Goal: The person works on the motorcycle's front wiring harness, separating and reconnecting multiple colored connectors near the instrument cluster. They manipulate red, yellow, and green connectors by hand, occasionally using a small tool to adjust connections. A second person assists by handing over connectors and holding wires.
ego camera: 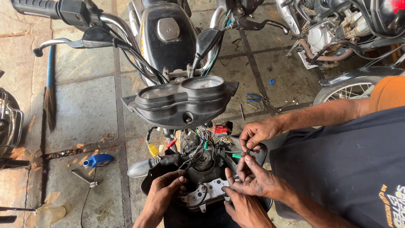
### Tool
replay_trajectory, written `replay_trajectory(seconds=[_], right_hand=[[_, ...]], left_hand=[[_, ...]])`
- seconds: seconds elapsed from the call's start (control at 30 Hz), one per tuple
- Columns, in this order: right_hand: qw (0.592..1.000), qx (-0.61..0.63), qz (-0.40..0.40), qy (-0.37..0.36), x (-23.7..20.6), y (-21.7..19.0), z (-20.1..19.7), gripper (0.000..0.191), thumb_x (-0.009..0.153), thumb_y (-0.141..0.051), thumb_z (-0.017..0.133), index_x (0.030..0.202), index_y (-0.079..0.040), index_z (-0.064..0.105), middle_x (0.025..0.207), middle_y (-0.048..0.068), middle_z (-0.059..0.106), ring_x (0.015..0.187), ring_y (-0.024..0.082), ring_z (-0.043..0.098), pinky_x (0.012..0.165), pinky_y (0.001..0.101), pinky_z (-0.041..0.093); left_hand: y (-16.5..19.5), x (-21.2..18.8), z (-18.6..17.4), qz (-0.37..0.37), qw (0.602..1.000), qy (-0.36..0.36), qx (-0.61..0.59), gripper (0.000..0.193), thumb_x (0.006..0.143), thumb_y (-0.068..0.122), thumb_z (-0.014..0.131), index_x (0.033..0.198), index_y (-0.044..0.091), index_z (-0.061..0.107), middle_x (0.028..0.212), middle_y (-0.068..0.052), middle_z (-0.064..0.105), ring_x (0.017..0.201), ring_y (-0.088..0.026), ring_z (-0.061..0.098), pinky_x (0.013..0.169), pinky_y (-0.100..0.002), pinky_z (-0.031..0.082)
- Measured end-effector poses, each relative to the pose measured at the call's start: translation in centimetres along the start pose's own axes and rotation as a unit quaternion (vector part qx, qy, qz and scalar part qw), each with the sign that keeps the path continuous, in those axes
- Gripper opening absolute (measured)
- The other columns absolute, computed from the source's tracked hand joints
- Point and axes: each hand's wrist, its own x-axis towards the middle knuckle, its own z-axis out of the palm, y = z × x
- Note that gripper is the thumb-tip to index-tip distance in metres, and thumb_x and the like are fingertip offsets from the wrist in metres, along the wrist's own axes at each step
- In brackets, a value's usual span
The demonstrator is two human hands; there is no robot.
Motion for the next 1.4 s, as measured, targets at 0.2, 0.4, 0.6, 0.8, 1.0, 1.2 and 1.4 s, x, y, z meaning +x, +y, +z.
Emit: replay_trajectory(seconds=[0.2, 0.4, 0.6, 0.8, 1.0, 1.2, 1.4], right_hand=[[0.991, 0.098, -0.041, 0.085, -0.6, -1.6, 0.9, 0.039, 0.09, 0.001, 0.07, 0.118, 0.0, 0.044, 0.094, 0.003, 0.054, 0.084, 0.008, 0.056, 0.077, 0.0271, 0.057], [0.963, 0.232, 0.062, -0.123, -0.6, -3.3, 1.5, 0.041, 0.091, -0.005, 0.071, 0.123, -0.001, 0.045, 0.09, 0.001, 0.05, 0.075, 0.006, 0.052, 0.066, 0.019, 0.054], [0.966, -0.2, -0.126, -0.109, 0.3, -2.5, 1.2, 0.051, 0.084, -0.001, 0.078, 0.119, -0.003, 0.041, 0.084, -0.001, 0.056, 0.073, 0.004, 0.055, 0.068, 0.014, 0.05], [0.973, -0.148, -0.123, -0.125, 0.7, -1.1, 0.7, 0.052, 0.088, 0.0, 0.072, 0.13, 0.001, 0.041, 0.085, 0.001, 0.064, 0.077, 0.004, 0.059, 0.07, 0.0153, 0.05], [0.979, 0.144, 0.093, -0.109, -0.2, -0.5, 0.7, 0.028, 0.1, -0.005, 0.062, 0.125, 0.007, 0.06, 0.101, 0.002, 0.061, 0.086, 0.006, 0.055, 0.07, 0.0194, 0.051], [0.993, -0.101, -0.03, -0.053, -2.2, -0.1, 1.9, 0.019, 0.087, 0.004, 0.069, 0.106, 0.009, 0.073, 0.105, 0.013, 0.07, 0.102, 0.017, 0.067, 0.083, 0.0263, 0.058], [0.996, -0.066, 0.008, -0.066, -1.8, 0.7, 1.7, 0.02, 0.09, 0.002, 0.067, 0.108, 0.009, 0.072, 0.106, 0.012, 0.07, 0.105, 0.016, 0.066, 0.087, 0.0271, 0.059]], left_hand=[[0.6, -0.2, 0.3, -0.009, 1.0, 0.004, 0.016, 0.041, 0.091, 0.014, 0.069, 0.128, -0.005, 0.069, 0.09, -0.007, 0.073, 0.074, -0.012, 0.064, 0.07, -0.028, 0.056], [0.7, -0.5, 0.3, -0.004, 0.999, 0.006, 0.034, 0.042, 0.091, 0.014, 0.07, 0.128, -0.005, 0.069, 0.091, -0.008, 0.074, 0.076, -0.012, 0.065, 0.071, -0.027, 0.055], [0.5, -0.3, 0.2, -0.002, 1.0, -0.003, 0.016, 0.041, 0.091, 0.014, 0.07, 0.128, -0.006, 0.069, 0.091, -0.008, 0.073, 0.075, -0.012, 0.065, 0.071, -0.028, 0.056], [0.1, -0.1, 0.0, 0.002, 1.0, -0.004, 0.015, 0.041, 0.091, 0.014, 0.07, 0.127, -0.006, 0.069, 0.091, -0.009, 0.074, 0.075, -0.012, 0.065, 0.071, -0.028, 0.056], [-0.1, 0.1, 0.0, 0.004, 1.0, -0.001, 0.022, 0.042, 0.091, 0.015, 0.07, 0.127, -0.006, 0.069, 0.091, -0.008, 0.074, 0.075, -0.012, 0.065, 0.071, -0.028, 0.057], [0.4, -0.2, 0.2, -0.009, 1.0, 0.008, 0.028, 0.043, 0.091, 0.015, 0.07, 0.129, -0.005, 0.069, 0.091, -0.008, 0.074, 0.075, -0.012, 0.065, 0.071, -0.028, 0.057], [0.6, -0.4, 0.3, 0.0, 1.0, 0.0, 0.015, 0.042, 0.091, 0.015, 0.069, 0.128, -0.006, 0.068, 0.09, -0.008, 0.073, 0.074, -0.012, 0.064, 0.07, -0.028, 0.056]])
